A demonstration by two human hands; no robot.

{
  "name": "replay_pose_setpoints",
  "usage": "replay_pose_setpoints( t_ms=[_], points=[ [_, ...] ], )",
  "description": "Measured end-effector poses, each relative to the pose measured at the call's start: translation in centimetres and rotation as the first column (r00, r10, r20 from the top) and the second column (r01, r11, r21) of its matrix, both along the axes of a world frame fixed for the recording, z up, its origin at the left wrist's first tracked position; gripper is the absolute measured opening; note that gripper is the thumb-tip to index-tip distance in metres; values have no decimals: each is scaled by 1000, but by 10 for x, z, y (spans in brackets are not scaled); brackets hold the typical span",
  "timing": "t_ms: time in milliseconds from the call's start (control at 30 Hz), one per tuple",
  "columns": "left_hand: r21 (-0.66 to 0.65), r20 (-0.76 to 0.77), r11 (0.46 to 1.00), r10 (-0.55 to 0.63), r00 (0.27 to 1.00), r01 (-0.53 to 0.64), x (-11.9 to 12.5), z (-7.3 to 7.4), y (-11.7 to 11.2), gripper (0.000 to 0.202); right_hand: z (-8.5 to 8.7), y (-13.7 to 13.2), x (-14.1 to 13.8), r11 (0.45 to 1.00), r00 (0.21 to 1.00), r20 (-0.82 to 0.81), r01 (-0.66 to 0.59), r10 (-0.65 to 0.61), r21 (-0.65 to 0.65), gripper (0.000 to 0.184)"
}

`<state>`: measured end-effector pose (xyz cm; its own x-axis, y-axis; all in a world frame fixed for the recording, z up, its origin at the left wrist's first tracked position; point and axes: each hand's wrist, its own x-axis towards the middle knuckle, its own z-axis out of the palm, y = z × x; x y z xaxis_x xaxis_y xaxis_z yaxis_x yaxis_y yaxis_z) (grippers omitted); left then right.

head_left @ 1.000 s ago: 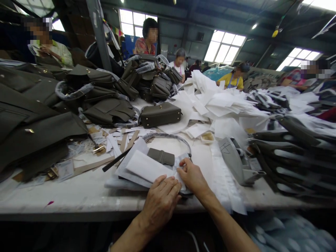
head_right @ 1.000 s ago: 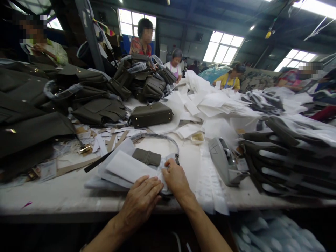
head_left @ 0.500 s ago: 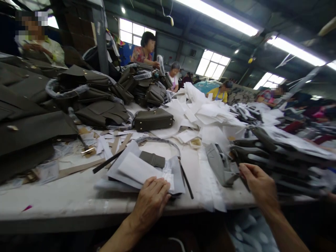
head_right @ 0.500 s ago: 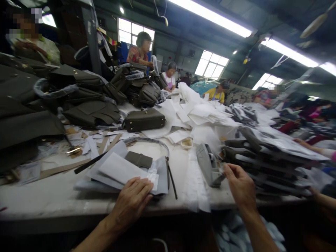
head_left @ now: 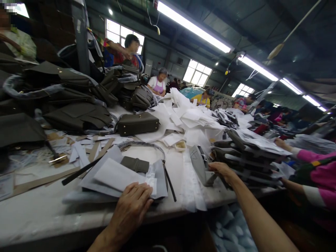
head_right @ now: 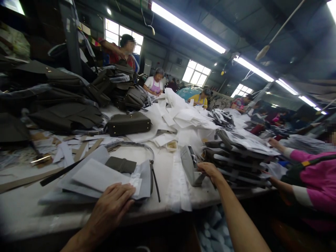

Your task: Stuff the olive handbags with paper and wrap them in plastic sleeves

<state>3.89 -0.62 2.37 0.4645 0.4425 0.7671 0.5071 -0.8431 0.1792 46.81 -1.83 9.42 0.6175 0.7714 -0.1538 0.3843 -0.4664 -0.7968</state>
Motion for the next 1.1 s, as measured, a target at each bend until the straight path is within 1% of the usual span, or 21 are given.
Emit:
replay_pose_setpoints(
  t_ms=[100, 167, 267, 333, 400, 467, 533, 600, 700, 800, 833, 867, 900, 933, 967, 1033, 1100],
  points=[
    [7, 9, 1000, 1, 1000, -1, 1, -1, 1, 21, 4, 1, 2, 999, 998, -70, -7, 10, 43, 26],
    [2, 5, 1000, 2, 1000, -2, 1, -1, 1, 21, 9, -3, 3, 996, 996, -92, 26, -18, 84, 26],
    [-1, 1, 1000, 5, 1000, -5, 1, -1, 0, 21, 16, -19, 4, 984, 991, -101, 99, -85, 147, 27],
    [-2, -3, 1000, 8, 1000, -8, 1, 0, 0, 21, 16, -35, 3, 978, 987, -104, 136, -121, 157, 28],
    [-2, -8, 1000, 8, 1000, -8, 1, 0, 0, 21, 8, -50, -1, 977, 982, -113, 167, -153, 134, 27],
    [-4, -7, 1000, 7, 1000, -7, 1, 0, 0, 21, -5, -60, -6, 976, 975, -128, 197, -184, 93, 27],
    [-12, -7, 1000, 2, 1000, -2, 1, -1, 0, 21, -20, -63, -10, 975, 969, -142, 214, -204, 58, 26],
    [-27, -12, 1000, -1, 1000, 1, 1, -2, 1, 21, -30, -62, -9, 976, 969, -134, 215, -209, 30, 25],
    [-55, -10, 998, -5, 1000, 5, 0, -3, -1, 20, -34, -62, 1, 981, 980, -45, 191, -192, -34, 20],
    [-91, -1, 996, -5, 1000, 5, 0, -3, -4, 20, -27, -66, 8, 979, 987, 84, 149, -138, -140, 21],
    [-107, -1, 994, -6, 1000, 6, 0, -3, -5, 21, -23, -66, 5, 979, 989, 112, 119, -101, -166, 22],
    [-124, -4, 992, -8, 1000, 7, 1, -4, -5, 21, -18, -64, -1, 981, 991, 127, 62, -39, -182, 22],
    [-143, -7, 990, -8, 1000, 7, 1, -4, -6, 21, -11, -61, -12, 982, 990, 132, -20, 45, -185, 21],
    [-160, -9, 987, -8, 1000, 6, 1, -4, -6, 21, -3, -56, -28, 975, 979, 129, -133, 157, -179, 22],
    [-173, -11, 985, -5, 1000, 3, 1, -4, -6, 21, 6, -49, -48, 949, 948, 126, -269, 291, -166, 25],
    [-186, -15, 983, -2, 1000, -1, 1, -4, -7, 21, 27, -30, -98, 860, 857, 112, -485, 503, -157, 25],
    [-193, -17, 981, -3, 1000, 0, 1, -3, -7, 20, 47, -5, -151, 736, 722, 146, -664, 676, -131, 19]
  ],
)
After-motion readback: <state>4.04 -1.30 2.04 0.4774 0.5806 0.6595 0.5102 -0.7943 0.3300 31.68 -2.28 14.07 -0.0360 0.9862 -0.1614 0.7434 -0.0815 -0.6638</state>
